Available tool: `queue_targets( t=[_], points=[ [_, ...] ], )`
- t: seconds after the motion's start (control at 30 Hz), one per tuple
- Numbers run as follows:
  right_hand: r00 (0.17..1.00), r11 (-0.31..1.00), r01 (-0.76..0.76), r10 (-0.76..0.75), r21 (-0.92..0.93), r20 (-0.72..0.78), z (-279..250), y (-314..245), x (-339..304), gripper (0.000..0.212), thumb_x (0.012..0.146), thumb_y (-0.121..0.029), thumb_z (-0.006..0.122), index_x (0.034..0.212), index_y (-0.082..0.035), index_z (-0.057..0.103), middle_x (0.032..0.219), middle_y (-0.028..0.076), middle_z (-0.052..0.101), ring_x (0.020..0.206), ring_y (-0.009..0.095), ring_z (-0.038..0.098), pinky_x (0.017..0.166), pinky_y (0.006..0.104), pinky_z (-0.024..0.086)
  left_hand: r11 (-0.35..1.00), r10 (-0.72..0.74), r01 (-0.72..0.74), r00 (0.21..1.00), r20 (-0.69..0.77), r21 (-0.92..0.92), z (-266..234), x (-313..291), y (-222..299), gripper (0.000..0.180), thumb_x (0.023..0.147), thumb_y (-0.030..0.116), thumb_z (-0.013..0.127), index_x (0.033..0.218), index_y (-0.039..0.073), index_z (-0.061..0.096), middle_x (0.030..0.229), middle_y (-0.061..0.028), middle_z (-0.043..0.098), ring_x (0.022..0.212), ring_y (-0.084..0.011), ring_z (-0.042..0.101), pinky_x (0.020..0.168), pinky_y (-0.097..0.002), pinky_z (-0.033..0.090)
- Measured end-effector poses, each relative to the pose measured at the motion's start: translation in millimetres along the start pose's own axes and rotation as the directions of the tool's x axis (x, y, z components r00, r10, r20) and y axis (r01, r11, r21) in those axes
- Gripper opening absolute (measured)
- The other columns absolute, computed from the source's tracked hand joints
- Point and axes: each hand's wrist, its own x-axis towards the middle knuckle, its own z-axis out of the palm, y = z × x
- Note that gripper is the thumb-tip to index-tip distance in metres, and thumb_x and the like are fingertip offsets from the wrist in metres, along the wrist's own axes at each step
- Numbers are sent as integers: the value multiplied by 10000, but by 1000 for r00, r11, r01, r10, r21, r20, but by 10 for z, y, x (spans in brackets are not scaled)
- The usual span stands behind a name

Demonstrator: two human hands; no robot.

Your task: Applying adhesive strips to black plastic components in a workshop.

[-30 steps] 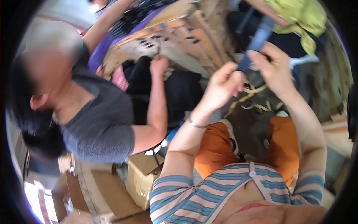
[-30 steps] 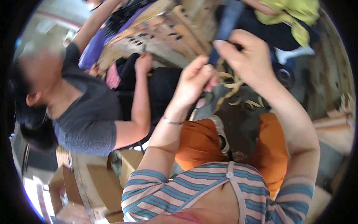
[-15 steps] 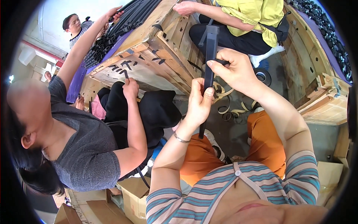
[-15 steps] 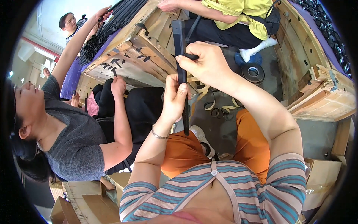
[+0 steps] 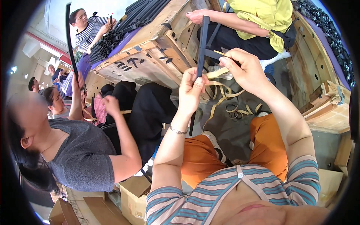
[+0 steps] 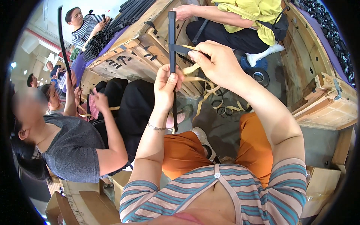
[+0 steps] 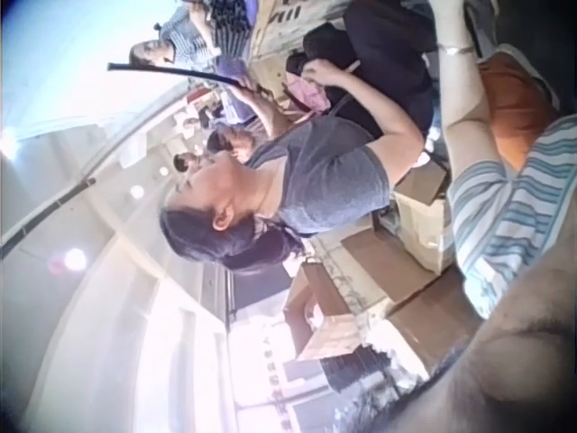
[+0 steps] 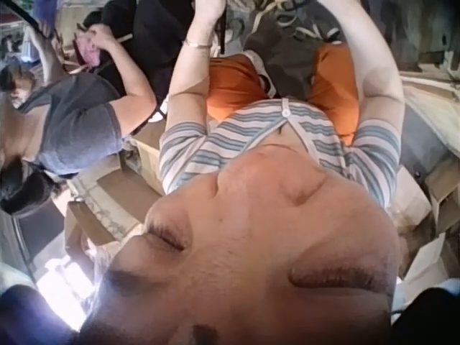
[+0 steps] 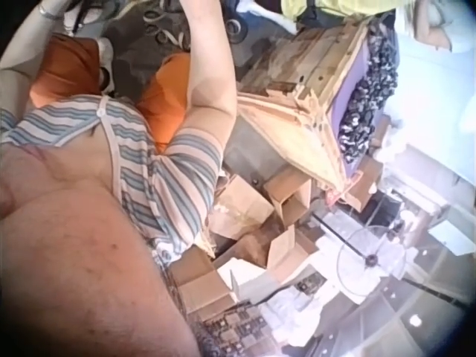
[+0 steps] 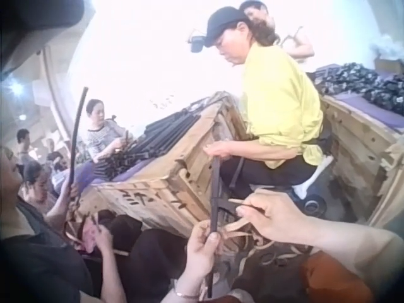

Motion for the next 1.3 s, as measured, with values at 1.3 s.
queue_targets(
  t=[1.3],
  points=[
    [997, 998, 36, -40, 55, 71, 9, -323, -147, 126, 818, -132, 614, 811, -11, 650, 635, 56, 523, 573, 143, 482, 525, 267, 378, 927, -142, 166, 985, 93, -337, -366, -155, 428, 299, 838, 297, 608, 879, 8, 542, 580, -69, 517, 398, -111, 433, 391, -218, 325]
  ],
)
